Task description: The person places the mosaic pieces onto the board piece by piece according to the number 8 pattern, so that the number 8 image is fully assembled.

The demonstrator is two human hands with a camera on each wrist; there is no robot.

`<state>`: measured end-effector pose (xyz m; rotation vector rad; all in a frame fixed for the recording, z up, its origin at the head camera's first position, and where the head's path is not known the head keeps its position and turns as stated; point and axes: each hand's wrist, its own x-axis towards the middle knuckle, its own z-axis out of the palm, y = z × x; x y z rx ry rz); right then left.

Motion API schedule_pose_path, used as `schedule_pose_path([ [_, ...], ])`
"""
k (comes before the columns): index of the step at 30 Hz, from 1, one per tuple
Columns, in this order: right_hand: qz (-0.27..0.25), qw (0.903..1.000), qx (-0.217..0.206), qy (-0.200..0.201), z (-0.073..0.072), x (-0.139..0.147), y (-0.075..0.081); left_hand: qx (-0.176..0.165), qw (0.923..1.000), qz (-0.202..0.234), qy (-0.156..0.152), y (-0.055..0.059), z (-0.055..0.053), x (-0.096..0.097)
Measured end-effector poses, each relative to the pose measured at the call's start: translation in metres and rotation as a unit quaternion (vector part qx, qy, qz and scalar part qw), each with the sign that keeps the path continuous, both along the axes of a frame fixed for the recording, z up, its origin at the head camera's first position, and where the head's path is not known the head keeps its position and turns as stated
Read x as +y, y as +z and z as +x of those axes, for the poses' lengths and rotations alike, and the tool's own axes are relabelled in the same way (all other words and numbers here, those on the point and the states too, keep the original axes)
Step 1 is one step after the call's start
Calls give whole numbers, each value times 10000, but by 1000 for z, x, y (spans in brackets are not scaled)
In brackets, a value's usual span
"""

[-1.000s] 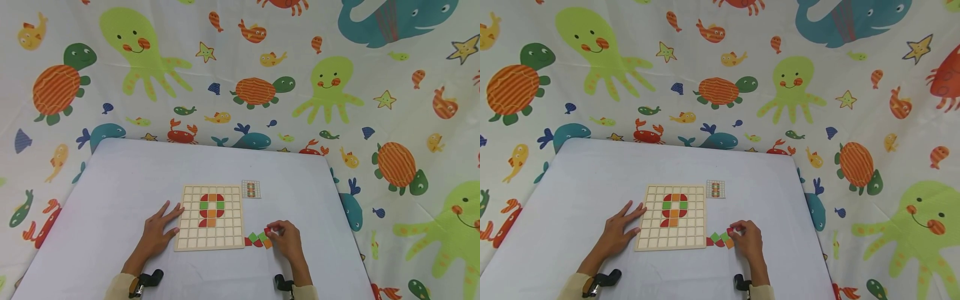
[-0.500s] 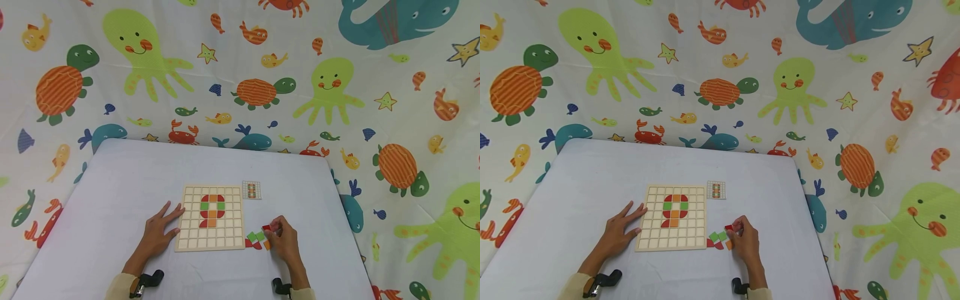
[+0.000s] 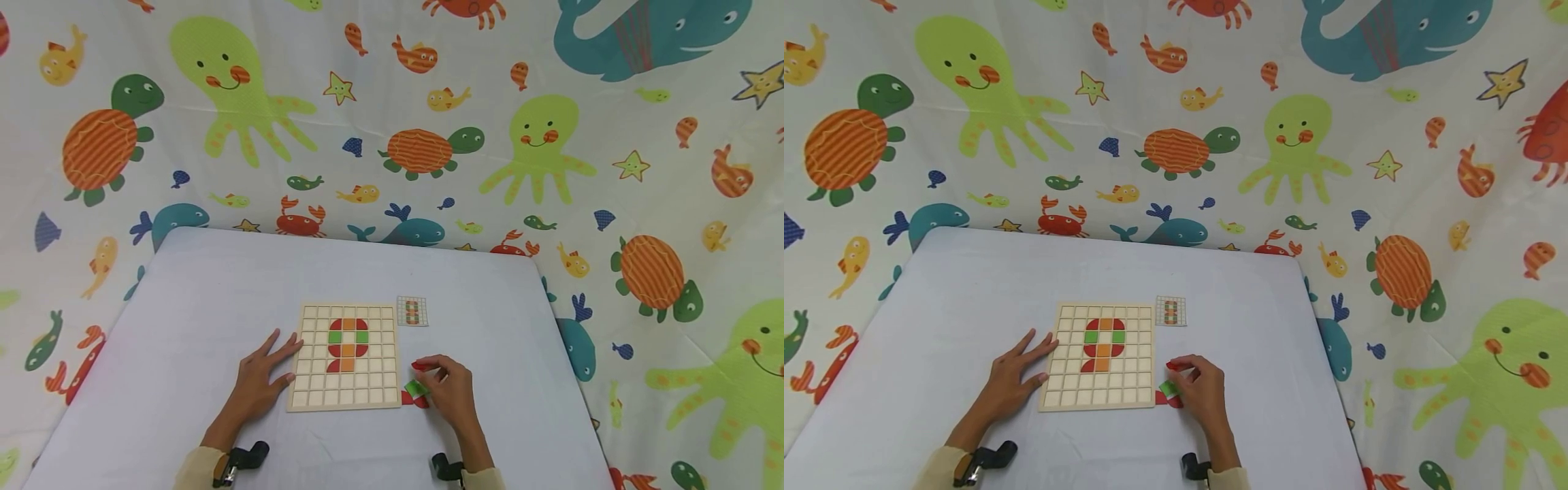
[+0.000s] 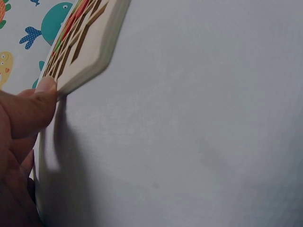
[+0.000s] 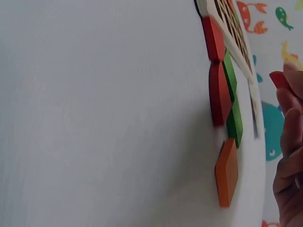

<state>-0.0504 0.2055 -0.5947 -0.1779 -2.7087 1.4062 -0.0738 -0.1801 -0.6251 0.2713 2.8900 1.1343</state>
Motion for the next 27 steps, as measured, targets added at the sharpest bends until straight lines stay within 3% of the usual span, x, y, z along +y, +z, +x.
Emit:
schedule_pose_path([
  [7,-23,10000,-16,42,-3,-20,2,-67,10000,-10,8,1,0,1],
  [17,-270,9992,-25,285,-7,-46,5,105,9999,32,-41,2,1,1],
  [22,-551,9976,-231,358,-12,-62,6,109,9999,37,-53,3,1,1],
  [27,-519,9974,-447,224,-16,-77,4,38,10000,-16,-38,3,0,1],
])
